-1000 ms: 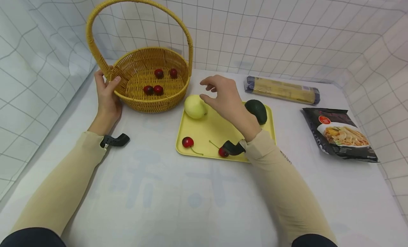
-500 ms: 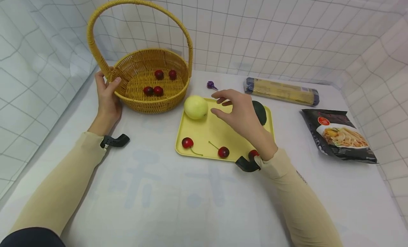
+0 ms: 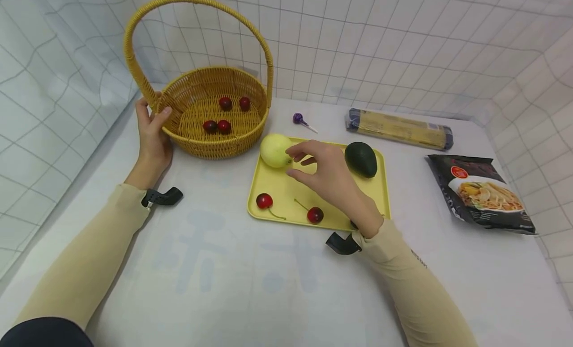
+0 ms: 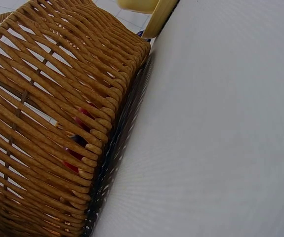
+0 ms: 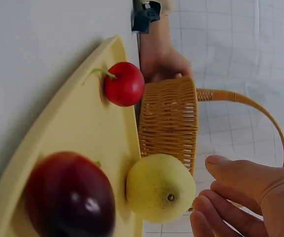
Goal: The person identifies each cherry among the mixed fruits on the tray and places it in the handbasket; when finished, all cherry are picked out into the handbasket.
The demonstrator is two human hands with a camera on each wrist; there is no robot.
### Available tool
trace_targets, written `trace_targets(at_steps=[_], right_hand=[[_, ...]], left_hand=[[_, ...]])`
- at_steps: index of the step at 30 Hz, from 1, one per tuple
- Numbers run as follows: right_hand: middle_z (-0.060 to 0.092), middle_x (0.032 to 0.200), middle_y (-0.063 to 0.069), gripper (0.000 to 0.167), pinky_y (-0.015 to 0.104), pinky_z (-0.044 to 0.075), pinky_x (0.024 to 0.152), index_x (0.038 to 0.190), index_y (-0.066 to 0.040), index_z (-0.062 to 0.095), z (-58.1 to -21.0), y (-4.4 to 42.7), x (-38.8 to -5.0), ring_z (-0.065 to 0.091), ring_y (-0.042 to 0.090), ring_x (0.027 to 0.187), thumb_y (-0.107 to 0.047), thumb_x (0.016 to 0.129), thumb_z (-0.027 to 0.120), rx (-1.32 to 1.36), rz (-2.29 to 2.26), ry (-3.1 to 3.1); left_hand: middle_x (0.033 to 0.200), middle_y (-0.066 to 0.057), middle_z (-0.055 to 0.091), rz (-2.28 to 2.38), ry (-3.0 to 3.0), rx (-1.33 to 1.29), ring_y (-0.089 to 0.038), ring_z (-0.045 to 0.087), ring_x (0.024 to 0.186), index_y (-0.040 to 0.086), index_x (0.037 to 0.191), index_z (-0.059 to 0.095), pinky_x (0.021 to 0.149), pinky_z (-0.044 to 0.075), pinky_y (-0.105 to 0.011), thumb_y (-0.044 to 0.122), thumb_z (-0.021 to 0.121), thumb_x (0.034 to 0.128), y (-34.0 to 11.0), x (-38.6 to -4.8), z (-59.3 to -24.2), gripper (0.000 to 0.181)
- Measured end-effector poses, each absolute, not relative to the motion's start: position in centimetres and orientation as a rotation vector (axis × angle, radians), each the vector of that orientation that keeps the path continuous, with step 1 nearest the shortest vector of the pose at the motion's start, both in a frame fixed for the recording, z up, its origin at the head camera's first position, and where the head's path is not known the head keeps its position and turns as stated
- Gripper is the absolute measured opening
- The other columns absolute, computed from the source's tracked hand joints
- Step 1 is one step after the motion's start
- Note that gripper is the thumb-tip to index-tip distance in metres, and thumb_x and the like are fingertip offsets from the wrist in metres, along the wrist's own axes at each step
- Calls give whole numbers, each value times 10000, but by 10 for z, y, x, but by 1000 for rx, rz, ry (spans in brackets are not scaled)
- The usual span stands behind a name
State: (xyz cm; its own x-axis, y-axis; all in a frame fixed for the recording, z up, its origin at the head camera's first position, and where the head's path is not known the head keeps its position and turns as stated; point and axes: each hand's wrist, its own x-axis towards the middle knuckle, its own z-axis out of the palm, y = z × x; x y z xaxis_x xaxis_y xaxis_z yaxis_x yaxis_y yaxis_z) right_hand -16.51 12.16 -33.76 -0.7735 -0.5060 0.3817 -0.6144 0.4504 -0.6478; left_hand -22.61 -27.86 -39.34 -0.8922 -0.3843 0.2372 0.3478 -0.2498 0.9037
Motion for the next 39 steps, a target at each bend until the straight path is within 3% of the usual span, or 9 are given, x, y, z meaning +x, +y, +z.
trace_targets(at_steps=[13,19,39], right_hand=[[779,1121,65,333,352,600,905,1184,-65,759,-351,102,-151,748,222,977,-138,879,870,1242,1274,-2682],[780,1146,9,334,359,588,931,1206,-68,756,-359,90,-143,720,174,1010,-139,893,851,1347,1230,-2764],[787,1121,19,327,349,596,896,1182,-65,772,-372,79,-135,728,159,991,-138,878,866,1399,1165,-2746]], left_hand=[[1418,-149,589,-2164,-1563,47,-280,567,1272,203,1382,493,1102,370,-388,204,702,941,-278,-226,-391,488],[1435,-151,577,-2164,-1568,58,-292,549,1299,218,1377,494,1107,364,-370,206,699,943,-279,-225,-391,480],[1418,-146,584,-2155,-1576,42,-274,571,1267,207,1379,497,1103,369,-384,194,681,947,-279,-226,-392,470]])
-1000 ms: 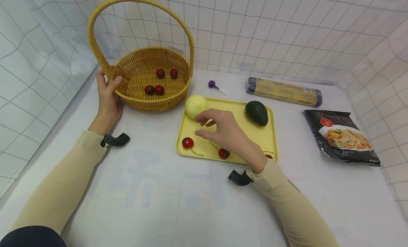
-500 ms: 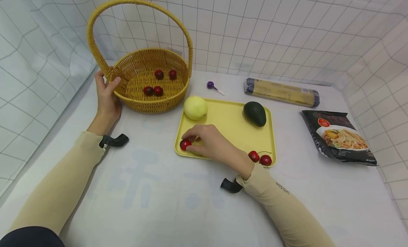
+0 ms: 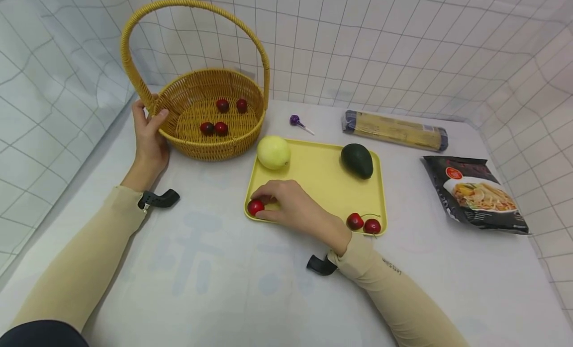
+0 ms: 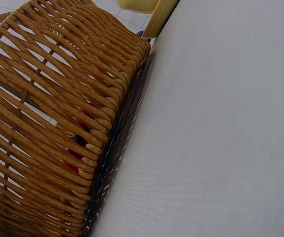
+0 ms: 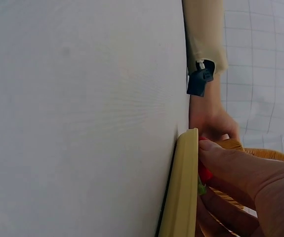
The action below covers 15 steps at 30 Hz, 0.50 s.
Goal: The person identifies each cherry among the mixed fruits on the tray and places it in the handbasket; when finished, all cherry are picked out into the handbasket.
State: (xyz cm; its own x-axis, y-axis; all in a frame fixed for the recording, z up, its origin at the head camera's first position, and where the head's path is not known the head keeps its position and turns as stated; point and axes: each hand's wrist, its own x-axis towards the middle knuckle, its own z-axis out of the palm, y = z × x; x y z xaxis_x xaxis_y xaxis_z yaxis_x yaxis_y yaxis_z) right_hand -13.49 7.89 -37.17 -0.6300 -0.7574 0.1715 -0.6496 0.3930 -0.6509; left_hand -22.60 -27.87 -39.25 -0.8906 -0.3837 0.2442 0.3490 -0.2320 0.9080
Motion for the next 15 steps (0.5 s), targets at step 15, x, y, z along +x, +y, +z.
trace_targets(at_steps=[15], right_hand=[[776,1068,-29,288,310,586,872,1141,-101,774,-372,78,-135,707,121,957,-177,879,866,-1284,-1029,2556]], left_hand=[[1462,-144,566,-2166,-1584,44,-284,545,1312,207,1416,475,1110,359,-375,207,675,952,-278,-225,-392,505]])
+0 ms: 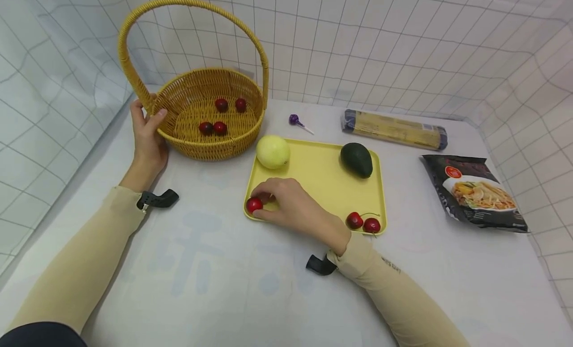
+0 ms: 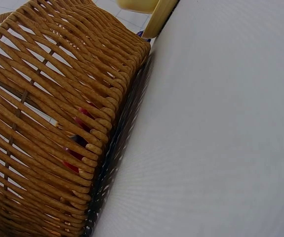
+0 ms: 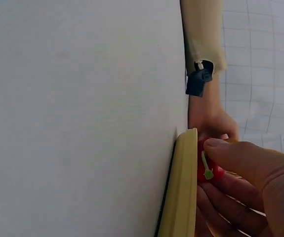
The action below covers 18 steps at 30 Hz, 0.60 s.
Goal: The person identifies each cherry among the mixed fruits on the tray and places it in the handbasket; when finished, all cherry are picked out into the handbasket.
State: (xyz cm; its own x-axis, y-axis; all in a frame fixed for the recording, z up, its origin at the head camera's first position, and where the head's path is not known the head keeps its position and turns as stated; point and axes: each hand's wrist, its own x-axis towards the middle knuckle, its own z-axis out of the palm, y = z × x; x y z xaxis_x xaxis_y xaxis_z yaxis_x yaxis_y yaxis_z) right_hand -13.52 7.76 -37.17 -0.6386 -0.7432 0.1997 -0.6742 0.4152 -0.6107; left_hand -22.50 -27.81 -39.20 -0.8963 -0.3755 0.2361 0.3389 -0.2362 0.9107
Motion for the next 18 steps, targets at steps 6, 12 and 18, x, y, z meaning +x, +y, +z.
trace_targets(at_steps=[6,12,18], right_hand=[[778,1062,-52,272,303,589,881,1136,-111,776,-359,76,-142,720,135,953,-171,884,858,-1289,-1083,2560],[772,1087,-17,301,298,590,888,1181,-86,762,-332,62,-158,720,166,964,-174,905,842,-1369,-1178,2555],[778,1063,26,271,303,594,862,1165,-55,758,-309,38,-180,722,204,964,-169,926,817,-1414,-1177,2601]], left_hand=[[1483,-146,558,-2164,-1594,46,-292,528,1340,213,1408,479,1130,348,-374,214,683,953,-279,-225,-391,499],[1494,-148,553,-2173,-1598,50,-300,518,1361,215,1405,474,1150,336,-376,217,689,955,-280,-225,-392,498],[1478,-156,554,-2170,-1588,46,-304,524,1347,210,1400,481,1143,343,-389,208,692,953,-280,-225,-392,495]])
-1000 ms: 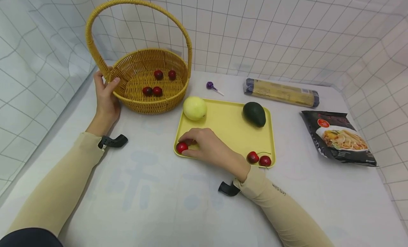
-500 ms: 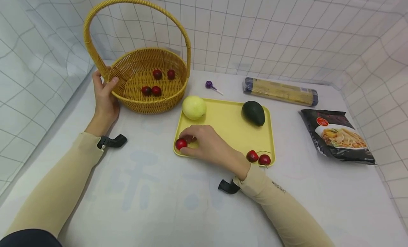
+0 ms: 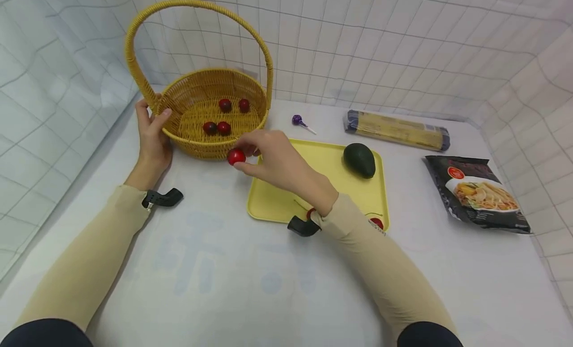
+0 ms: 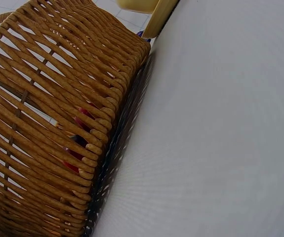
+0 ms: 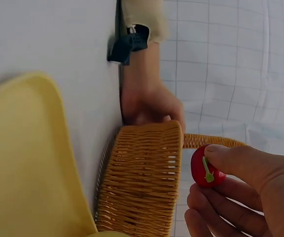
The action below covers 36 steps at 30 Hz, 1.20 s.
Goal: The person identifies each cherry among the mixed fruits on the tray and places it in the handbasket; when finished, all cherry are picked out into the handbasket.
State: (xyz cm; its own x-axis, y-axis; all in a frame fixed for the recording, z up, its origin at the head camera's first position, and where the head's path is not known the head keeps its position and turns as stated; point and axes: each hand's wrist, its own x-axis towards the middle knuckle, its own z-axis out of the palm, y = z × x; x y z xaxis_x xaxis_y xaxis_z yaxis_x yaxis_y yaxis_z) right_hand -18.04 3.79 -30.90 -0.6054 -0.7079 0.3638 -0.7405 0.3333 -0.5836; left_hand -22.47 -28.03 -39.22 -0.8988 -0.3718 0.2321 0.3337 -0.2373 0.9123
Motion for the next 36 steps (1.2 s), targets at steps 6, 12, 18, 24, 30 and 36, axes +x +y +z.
trace_targets(at_steps=[6,12,18,24,30,36], right_hand=[[784,1063,81,264,311,598,867,1156,-24,756,-302,24,-208,735,214,960,-160,936,810,1186,1148,-2597],[774,1140,112,327,347,583,940,1244,-14,728,-307,23,-221,725,223,1014,-189,971,773,1005,1160,-2693],[757,1209,153,340,392,582,980,1287,0,711,-309,40,-222,724,271,1058,-192,1008,726,845,1120,-2617],[762,1192,131,290,373,589,958,1246,-22,735,-307,67,-211,725,252,1044,-178,1003,726,854,1078,-2575],[765,1200,107,274,393,579,977,1230,-42,738,-309,98,-193,725,261,1055,-181,993,739,869,1048,-2645],[765,1195,114,286,436,577,982,1242,-45,737,-313,124,-176,733,290,1063,-177,988,749,866,1029,-2705]], left_hand=[[1486,-157,555,-2144,-1616,46,-313,511,1367,220,1408,479,1151,336,-382,214,673,961,-278,-226,-393,488],[1463,-168,570,-2156,-1605,52,-322,513,1352,216,1391,494,1129,347,-357,198,683,957,-275,-227,-393,473],[1482,-158,565,-2141,-1626,49,-318,503,1379,221,1397,486,1129,346,-330,201,669,962,-274,-226,-393,472],[1485,-166,557,-2154,-1606,64,-307,510,1368,218,1401,480,1140,337,-356,200,675,955,-276,-224,-391,487],[1451,-156,570,-2157,-1582,60,-306,534,1329,208,1390,488,1125,362,-393,195,692,943,-278,-225,-391,492],[1433,-157,575,-2161,-1579,46,-278,563,1275,207,1391,488,1107,367,-394,194,696,947,-279,-225,-393,490]])
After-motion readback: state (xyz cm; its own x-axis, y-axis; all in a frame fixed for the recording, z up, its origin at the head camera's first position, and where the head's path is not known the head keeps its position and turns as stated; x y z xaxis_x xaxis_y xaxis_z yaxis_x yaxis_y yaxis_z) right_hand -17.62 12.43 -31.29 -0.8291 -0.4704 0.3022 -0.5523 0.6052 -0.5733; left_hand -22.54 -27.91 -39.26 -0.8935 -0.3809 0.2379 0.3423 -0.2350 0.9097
